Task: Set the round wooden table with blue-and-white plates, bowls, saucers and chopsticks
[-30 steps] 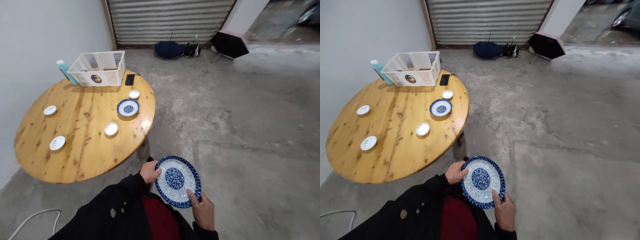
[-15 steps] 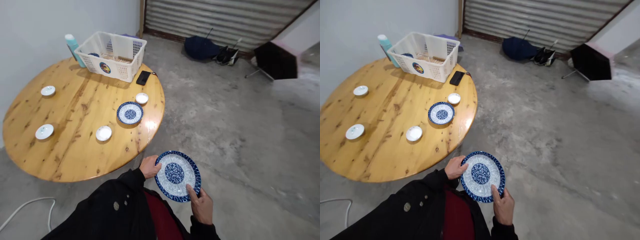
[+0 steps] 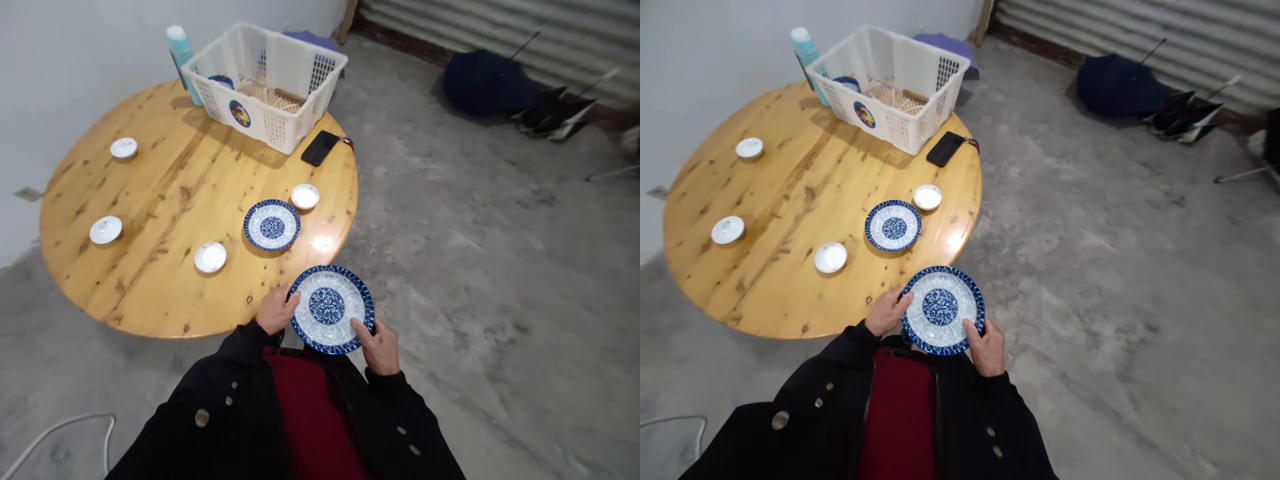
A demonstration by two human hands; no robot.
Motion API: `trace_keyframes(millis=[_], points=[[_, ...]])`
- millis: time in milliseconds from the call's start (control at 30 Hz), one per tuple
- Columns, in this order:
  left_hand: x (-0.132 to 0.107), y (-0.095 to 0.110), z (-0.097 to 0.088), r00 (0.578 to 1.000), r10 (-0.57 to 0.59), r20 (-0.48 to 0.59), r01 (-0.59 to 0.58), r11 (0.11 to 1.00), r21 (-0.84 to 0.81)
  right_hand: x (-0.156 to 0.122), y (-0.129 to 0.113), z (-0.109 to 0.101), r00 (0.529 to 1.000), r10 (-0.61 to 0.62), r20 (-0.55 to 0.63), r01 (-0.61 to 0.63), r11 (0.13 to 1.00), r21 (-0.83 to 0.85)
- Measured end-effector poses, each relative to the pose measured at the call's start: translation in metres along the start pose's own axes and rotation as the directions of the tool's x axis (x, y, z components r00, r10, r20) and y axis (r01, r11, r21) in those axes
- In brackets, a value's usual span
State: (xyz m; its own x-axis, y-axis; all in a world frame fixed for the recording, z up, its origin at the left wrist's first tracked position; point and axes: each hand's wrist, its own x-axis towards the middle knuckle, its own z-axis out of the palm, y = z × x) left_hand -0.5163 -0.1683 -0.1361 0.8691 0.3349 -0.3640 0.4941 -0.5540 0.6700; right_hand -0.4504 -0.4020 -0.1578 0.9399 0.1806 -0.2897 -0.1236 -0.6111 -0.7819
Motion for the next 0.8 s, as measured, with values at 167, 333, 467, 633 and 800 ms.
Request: trace_keyframes(millis=[167,333,467,633,800], points=[[0.031,0.016,-0.006,0.979,-0.138,-0.149,0.130,0.989,-0.067,0.086,-0.020,-0.002,0.972,-0.148,0.180,0.146,0.989,0.023],[0.057,0.036,-0.007,0.909,-0.266,-0.319,0.216,0.959,-0.184,0.160,-0.048,-0.004,0.902,-0.296,0.316,0.298,0.954,0.044],[0.069,0.042,-0.003,0.825,-0.386,-0.413,0.280,0.914,-0.295,0.199,-0.067,0.003,0.846,-0.334,0.416,0.343,0.938,0.055],[0.078,0.036,-0.013,0.780,-0.458,-0.427,0.348,0.884,-0.313,0.225,-0.085,0.023,0.790,-0.354,0.501,0.388,0.921,0.038],[0.087,0.023,-0.033,0.769,-0.466,-0.437,0.399,0.885,-0.241,0.234,-0.101,0.047,0.772,-0.356,0.526,0.404,0.915,0.026]])
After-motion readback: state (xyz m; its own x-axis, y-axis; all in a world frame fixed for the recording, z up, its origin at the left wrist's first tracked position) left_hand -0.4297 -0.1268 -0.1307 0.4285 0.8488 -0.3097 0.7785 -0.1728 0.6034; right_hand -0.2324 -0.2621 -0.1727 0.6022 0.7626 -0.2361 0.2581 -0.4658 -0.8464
